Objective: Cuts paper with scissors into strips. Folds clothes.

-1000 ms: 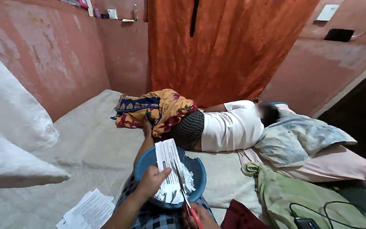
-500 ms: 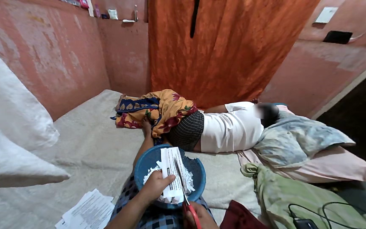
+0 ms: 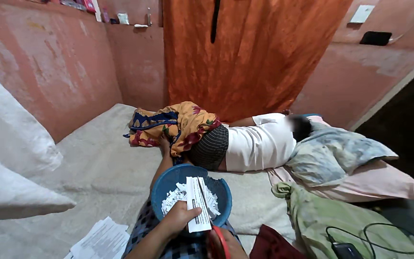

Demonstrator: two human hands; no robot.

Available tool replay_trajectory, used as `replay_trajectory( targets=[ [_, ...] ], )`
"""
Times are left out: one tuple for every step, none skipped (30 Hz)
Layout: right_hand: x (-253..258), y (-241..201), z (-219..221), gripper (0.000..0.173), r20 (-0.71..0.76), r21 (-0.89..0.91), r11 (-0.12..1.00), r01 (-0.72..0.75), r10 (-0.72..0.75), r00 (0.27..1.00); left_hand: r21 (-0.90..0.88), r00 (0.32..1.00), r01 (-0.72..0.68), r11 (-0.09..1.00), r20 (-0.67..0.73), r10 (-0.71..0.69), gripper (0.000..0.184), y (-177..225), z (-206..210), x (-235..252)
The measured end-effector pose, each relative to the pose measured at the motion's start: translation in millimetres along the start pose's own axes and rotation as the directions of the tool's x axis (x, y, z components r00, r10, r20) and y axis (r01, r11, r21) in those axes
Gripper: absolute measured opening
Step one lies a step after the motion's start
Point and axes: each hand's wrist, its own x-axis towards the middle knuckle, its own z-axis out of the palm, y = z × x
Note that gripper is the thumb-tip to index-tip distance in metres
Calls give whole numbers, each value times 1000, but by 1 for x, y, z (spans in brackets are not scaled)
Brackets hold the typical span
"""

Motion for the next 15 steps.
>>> replay_trajectory(
  targets=[
    [0, 0, 0, 33, 12, 6, 1000, -8, 8, 1000, -7, 1000, 5, 1000, -4, -5, 15, 0, 0, 0],
    [1, -1, -1, 33, 27, 14, 1000, -17, 17, 999, -15, 1000, 7, 1000, -4, -7, 15, -1, -1, -1],
    [1, -1, -2, 32, 43, 21, 999, -24, 23, 999, -24, 1000, 11, 1000, -3, -11, 15, -1, -1, -1],
    [1, -1, -3, 31, 54, 22, 999, -31, 30, 998, -27, 1000, 21, 999, 4, -21, 15, -1, -1, -3],
    [2, -2, -4, 32, 57, 18, 999, -35, 34, 998, -28, 999, 37, 999, 17, -37, 14, -1, -1, -4],
    [3, -2, -5, 34, 56, 12, 999, -42, 41, 998, -25, 998, 58, 998, 35, -57, 14, -1, -1, -6],
    [4, -2, -6, 36, 55, 9, 999, -46, 46, 997, -22, 996, 78, 997, 50, -77, 13, -2, 0, -8],
    [4, -3, -6, 37, 50, 13, 999, -51, 51, 997, -23, 994, 96, 995, 64, -94, 13, -3, 1, -10],
    [4, -4, -6, 38, 47, 21, 998, -57, 56, 997, -24, 992, 109, 994, 71, -107, 12, -4, 1, -11],
    [4, -5, -6, 37, 43, 29, 998, -64, 63, 997, -28, 991, 119, 993, 70, -117, 12, -5, 1, -11],
    [4, -5, -6, 36, 37, 35, 997, -72, 71, 997, -30, 990, 127, 992, 70, -124, 12, -8, 0, -11],
    [4, -6, -6, 35, 34, 41, 995, -87, 85, 996, -32, 989, 131, 991, 73, -128, 12, -9, -2, -11],
    [4, -5, -6, 34, 33, 45, 994, -96, 94, 995, -22, 988, 131, 991, 79, -129, 12, -10, -4, -12],
    [4, -5, -7, 34, 33, 48, 994, -97, 95, 995, 7, 989, 126, 992, 74, -126, 13, -10, -7, -14],
    [5, -4, -8, 32, 34, 47, 995, -83, 82, 996, 62, 993, 109, 992, 43, -112, 14, -9, -12, -15]
  ],
)
